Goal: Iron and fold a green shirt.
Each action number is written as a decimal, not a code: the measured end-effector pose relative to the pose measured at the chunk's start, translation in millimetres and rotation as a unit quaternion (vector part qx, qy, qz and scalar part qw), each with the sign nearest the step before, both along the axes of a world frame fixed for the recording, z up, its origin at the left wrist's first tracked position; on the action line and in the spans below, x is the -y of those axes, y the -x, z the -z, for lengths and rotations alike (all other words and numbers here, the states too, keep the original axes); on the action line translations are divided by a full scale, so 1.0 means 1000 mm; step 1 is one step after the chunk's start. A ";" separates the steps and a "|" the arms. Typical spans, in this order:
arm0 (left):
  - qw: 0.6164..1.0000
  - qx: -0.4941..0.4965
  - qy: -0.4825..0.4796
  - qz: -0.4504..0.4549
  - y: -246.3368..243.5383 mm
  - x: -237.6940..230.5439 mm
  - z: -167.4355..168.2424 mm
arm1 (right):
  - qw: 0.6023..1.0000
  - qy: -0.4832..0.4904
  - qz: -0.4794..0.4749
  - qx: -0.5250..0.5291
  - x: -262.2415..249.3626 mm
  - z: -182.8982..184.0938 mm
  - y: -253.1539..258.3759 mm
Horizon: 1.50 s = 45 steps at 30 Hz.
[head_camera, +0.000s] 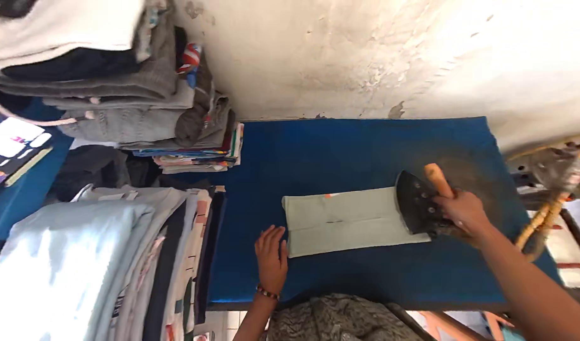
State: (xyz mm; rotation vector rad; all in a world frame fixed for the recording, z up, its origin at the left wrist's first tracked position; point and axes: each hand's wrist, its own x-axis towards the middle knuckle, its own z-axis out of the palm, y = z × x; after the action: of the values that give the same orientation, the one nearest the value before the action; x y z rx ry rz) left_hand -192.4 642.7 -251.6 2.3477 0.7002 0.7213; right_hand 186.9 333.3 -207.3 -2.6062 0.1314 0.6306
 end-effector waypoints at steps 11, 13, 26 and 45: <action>0.934 -0.225 -0.021 0.276 -0.162 0.143 0.037 | 0.975 0.020 -0.172 0.137 0.040 0.054 0.012; 0.929 -0.251 -0.034 0.270 -0.164 0.152 0.046 | 0.995 -0.039 -0.090 0.001 0.015 0.065 0.043; 0.687 0.187 0.700 -0.059 -0.103 0.042 -0.049 | 0.895 -0.302 -0.302 -0.130 -0.161 -0.072 0.145; 0.972 -0.209 -0.065 0.079 -0.049 0.004 0.060 | 0.894 -0.105 -0.382 0.210 -0.153 0.113 0.171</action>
State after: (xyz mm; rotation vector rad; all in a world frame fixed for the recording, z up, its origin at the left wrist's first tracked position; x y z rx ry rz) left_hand -143.6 638.3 -311.6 2.6742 0.6420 0.2048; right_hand 15.6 486.0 -320.0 -2.4492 -1.0762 0.2684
